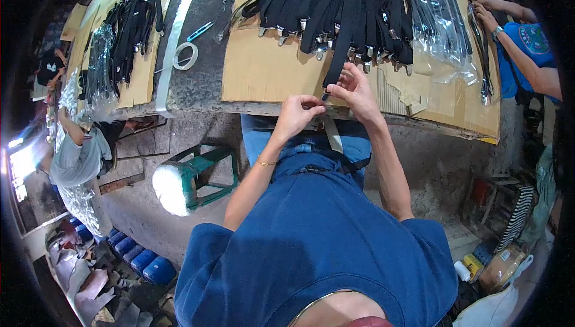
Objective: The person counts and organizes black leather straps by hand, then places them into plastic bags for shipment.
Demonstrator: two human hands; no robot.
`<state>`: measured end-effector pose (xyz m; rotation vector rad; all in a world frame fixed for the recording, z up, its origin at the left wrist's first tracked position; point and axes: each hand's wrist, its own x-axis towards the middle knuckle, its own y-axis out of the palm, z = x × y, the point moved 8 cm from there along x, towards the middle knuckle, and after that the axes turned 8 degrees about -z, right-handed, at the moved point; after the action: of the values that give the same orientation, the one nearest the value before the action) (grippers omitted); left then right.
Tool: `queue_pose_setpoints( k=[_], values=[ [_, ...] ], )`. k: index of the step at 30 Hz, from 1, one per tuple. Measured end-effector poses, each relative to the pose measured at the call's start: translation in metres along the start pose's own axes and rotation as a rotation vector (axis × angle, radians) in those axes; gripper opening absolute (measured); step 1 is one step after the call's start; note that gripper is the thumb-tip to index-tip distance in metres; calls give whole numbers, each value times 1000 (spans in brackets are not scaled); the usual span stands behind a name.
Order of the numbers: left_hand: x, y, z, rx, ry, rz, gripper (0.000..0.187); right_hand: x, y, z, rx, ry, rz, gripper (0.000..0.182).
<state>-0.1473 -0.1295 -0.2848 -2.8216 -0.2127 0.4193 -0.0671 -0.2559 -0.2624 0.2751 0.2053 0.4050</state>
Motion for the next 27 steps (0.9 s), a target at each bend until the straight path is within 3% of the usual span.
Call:
queue_pose_setpoints(
  k=[27],
  values=[
    [0, 1, -7, 80, 94, -37, 20, -4, 3, 7, 40, 45, -28, 39]
  ],
)
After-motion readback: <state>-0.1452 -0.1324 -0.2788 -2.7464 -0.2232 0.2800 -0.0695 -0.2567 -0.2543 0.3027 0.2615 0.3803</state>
